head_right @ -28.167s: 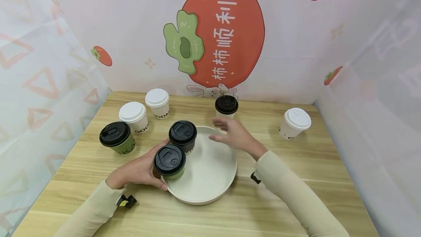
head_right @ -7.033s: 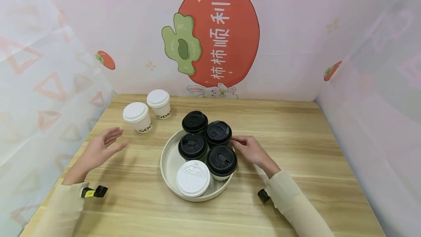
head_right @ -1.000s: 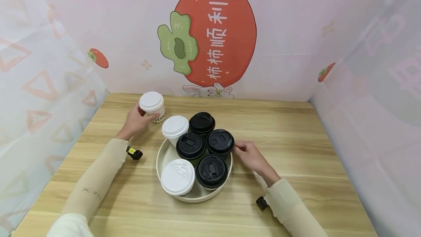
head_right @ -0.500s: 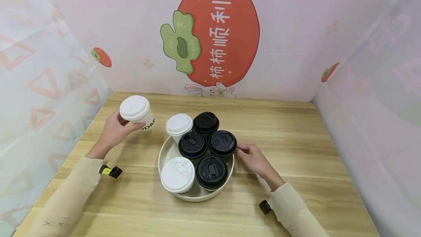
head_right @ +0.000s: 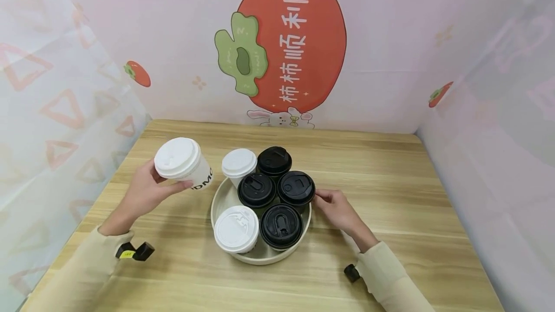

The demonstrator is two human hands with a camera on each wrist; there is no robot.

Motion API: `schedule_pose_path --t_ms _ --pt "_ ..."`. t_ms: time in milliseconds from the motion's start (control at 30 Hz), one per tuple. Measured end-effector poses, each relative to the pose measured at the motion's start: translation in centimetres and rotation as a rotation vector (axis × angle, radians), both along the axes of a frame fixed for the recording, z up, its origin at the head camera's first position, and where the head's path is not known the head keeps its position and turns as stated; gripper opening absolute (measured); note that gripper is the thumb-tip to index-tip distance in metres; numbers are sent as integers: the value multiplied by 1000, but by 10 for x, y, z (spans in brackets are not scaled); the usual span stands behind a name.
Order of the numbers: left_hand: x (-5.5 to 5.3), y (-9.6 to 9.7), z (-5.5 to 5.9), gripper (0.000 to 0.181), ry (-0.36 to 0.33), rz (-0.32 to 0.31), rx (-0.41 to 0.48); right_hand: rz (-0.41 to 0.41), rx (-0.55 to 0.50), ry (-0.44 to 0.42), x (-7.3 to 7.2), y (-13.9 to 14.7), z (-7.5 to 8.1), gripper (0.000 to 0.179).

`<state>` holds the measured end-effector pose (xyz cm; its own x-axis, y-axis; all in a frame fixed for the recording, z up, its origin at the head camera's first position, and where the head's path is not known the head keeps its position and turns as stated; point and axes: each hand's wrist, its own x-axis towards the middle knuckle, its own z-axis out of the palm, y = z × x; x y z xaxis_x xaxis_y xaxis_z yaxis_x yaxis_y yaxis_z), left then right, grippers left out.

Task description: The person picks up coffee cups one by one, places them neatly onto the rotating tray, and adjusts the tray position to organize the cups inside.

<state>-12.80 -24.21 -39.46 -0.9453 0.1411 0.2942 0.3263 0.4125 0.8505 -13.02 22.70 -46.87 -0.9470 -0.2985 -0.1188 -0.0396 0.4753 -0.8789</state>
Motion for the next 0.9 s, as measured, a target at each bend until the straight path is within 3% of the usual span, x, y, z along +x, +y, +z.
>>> schedule_pose_path --t_ms 133,367,667,900 --pt "9 8 -4 80 -17 -27 2 2 8 6 0 0 -2 30" --pt "22 20 -22 83 -83 -68 -2 -12 16 -2 -3 -1 -4 30" --pt "25 33 -44 77 -117 -137 76 0 6 19 -1 0 -4 31" --pt "27 40 -50 80 -115 -188 95 0 1 26 1 -1 -1 29"
